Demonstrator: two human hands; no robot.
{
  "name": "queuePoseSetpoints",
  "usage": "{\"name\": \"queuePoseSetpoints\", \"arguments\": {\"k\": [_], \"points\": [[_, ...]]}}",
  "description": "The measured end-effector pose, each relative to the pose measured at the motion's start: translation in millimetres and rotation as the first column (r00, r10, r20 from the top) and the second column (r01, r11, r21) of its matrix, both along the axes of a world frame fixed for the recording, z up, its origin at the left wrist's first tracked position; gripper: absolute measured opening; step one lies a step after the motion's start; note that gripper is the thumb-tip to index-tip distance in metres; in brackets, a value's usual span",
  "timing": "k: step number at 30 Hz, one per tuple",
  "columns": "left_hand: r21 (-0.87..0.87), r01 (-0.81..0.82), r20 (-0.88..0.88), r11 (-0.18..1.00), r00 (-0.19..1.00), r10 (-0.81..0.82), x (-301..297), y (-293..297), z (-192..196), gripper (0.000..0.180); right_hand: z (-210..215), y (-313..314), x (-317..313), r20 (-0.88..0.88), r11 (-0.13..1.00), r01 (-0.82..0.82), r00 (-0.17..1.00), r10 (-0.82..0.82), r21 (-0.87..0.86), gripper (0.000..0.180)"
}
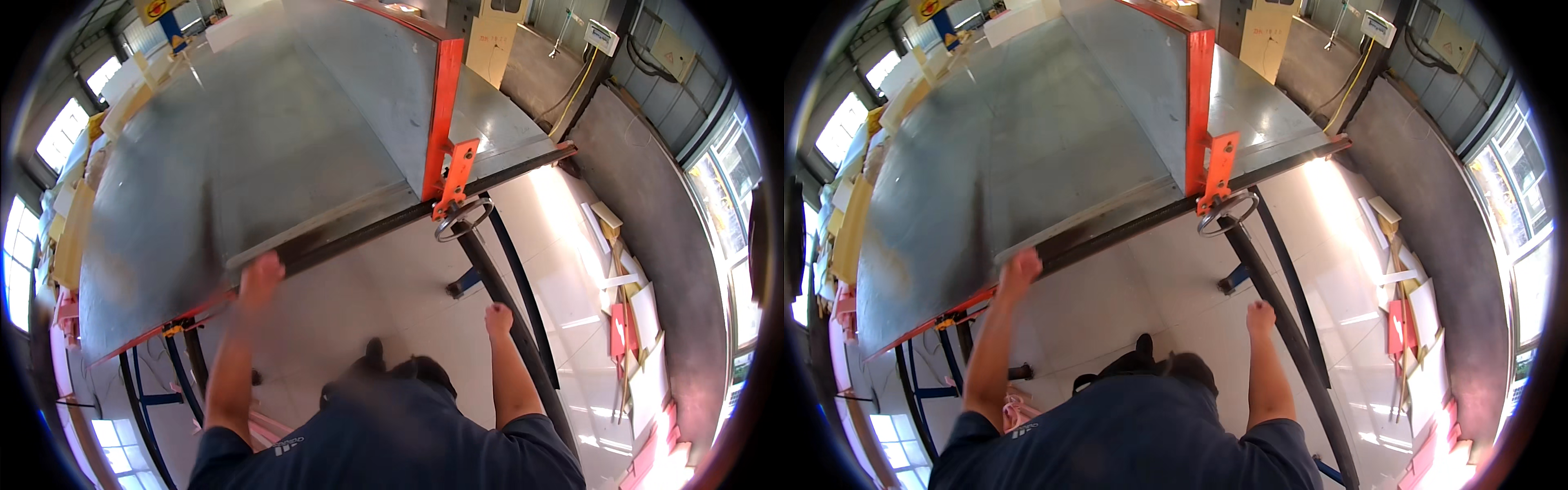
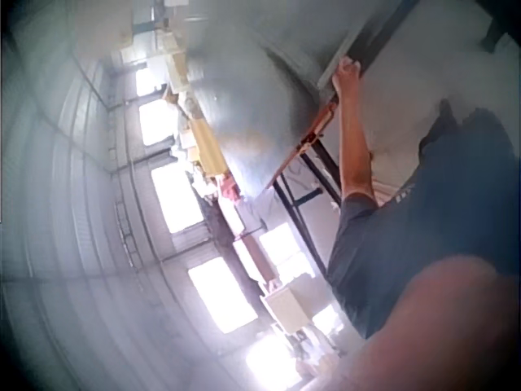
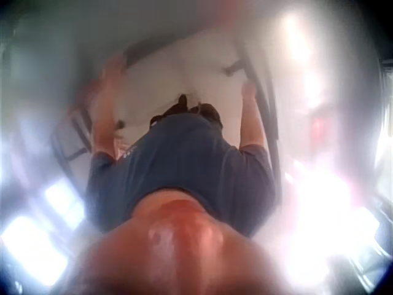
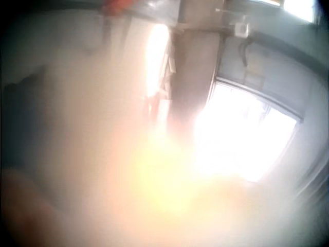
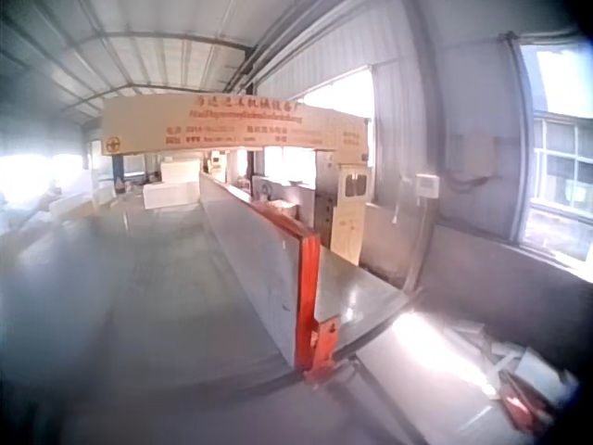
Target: The person picks up pink foam sheets and places them on a manual guillotine cutter to trim them. They then handle a large white foam roll, positioning it on the cutter table and measuring it with a tape measure.
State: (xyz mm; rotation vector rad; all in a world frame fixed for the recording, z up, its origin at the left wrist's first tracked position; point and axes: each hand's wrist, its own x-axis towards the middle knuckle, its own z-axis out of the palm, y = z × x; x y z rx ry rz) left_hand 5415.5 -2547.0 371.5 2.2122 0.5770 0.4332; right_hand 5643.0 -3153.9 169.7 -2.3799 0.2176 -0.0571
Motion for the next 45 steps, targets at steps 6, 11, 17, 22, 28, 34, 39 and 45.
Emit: {"name": "queuePoseSetpoints", "arguments": {"k": [6, 11, 17, 22, 28, 34, 39, 45], "points": [[0.349, 0.148, 0.364, 0.925, 0.888, -0.28, 269.0, -36.3, 312.3, 0.045, 133.8, 136.0, 203.2, 0.149, 0.985, -0.029, 0.989, 0.004, 0.169, 0.03], [0.555, 0.295, 0.334, 0.778, 0.777, -0.533, 442.4, -123.3, 414.7, 0.037, 138.6, 201.1, 354.9, 0.057, 0.973, -0.229, 0.972, 0.228, 0.02, 0.036], [0.439, 0.617, -0.181, 0.654, 0.773, -0.608, 550.6, -102.5, 381.1, 0.038, 141.7, 289.1, 409.5, -0.519, 0.739, -0.671, 0.654, 0.551, -0.061, 0.065], [0.213, 0.622, -0.243, 0.753, 0.78, -0.576, 550.9, -108.4, 388.6, 0.03, 125.9, 318.0, 411.4, -0.617, 0.677, -0.734, 0.508, 0.601, 0.054, 0.064], [0.244, 0.654, -0.217, 0.716, 0.756, -0.617, 552.8, -102.5, 388.3, 0.031, 86.3, 305.4, 411.9, -0.255, 0.533, -0.846, 0.512, 0.82, 0.013, 0.05], [0.296, 0.663, -0.168, 0.688, 0.745, -0.645, 556.4, -102.6, 383.5, 0.03, 98.5, 249.2, 397.3, -0.23, 0.861, -0.483, 0.83, 0.508, 0.16, 0.034], [0.219, 0.623, -0.016, 0.751, 0.772, -0.636, 549.7, -105.1, 374.7, 0.028, 151.8, 216.9, 312.2, -0.064, 0.936, -0.353, 0.934, 0.352, 0.004, 0.021], [0.324, 0.671, -0.234, 0.666, 0.739, -0.631, 543.7, -96.6, 388.7, 0.032, 158.5, 257.2, 244.7, 0.429, 0.841, -0.501, 0.726, 0.538, -0.207, 0.025]]}}
